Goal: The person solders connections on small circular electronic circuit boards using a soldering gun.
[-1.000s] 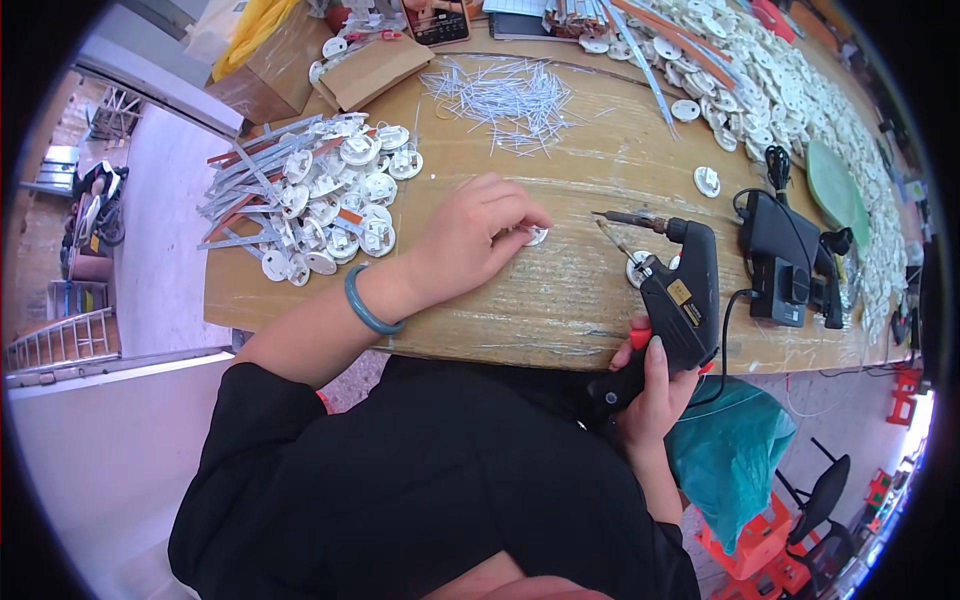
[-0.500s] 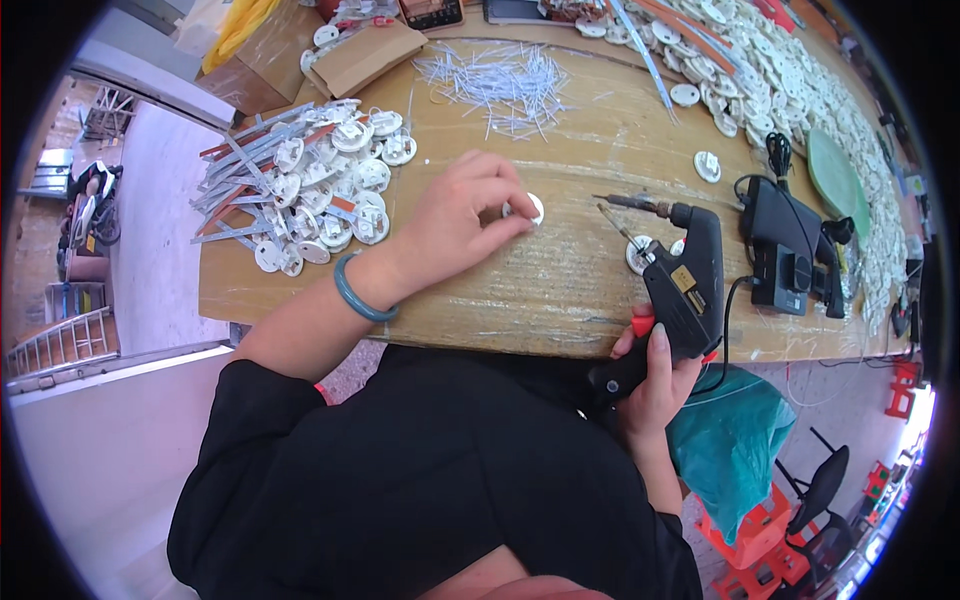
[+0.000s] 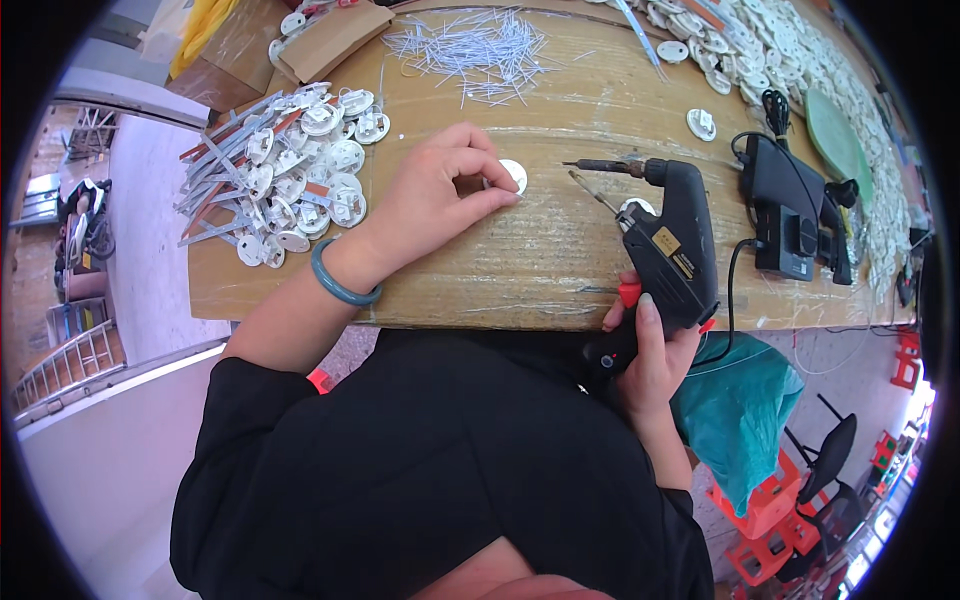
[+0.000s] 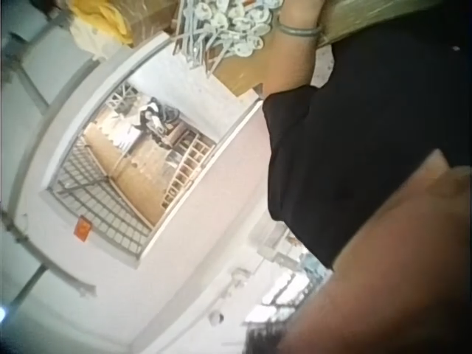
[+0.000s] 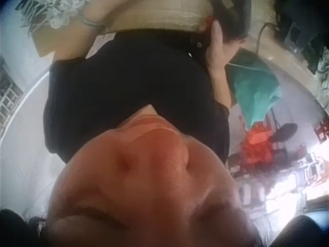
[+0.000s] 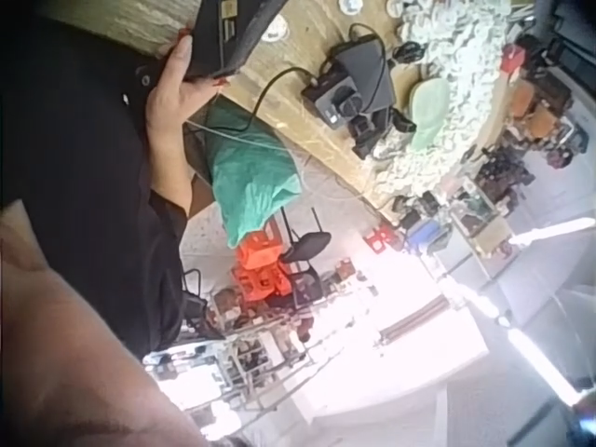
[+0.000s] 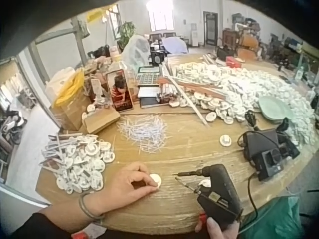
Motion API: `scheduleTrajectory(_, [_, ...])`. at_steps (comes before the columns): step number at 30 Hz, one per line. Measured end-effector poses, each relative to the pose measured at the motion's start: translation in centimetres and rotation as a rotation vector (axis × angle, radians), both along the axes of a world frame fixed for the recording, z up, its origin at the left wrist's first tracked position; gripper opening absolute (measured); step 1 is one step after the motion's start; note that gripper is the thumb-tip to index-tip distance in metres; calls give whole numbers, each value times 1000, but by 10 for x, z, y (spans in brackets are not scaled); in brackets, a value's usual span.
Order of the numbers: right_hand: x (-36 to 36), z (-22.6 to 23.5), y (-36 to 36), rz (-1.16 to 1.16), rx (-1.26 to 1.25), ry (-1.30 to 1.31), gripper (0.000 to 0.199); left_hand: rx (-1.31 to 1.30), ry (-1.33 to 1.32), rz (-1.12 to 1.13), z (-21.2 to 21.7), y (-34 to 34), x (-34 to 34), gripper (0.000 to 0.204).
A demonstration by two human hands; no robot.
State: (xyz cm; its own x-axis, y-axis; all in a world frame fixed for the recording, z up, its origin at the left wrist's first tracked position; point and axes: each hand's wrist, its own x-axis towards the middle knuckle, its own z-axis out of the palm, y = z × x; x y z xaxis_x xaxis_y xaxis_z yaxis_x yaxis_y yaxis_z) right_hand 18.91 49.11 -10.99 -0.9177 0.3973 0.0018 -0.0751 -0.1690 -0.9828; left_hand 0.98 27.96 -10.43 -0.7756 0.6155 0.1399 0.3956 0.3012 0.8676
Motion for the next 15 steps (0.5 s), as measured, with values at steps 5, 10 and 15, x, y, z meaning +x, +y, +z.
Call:
scheduleTrajectory(5, [0, 3, -4, 9, 32, -24, 31, -39, 36, -29, 0, -1, -3, 5])
scheduleTrajectory(10, [1, 0, -8, 35, 70, -46, 32, -31, 57, -44, 2, 0, -3, 6])
scheduleTrajectory(15, [2, -11, -12, 43, 86, -13, 35, -40, 74, -43, 0, -3, -7, 8])
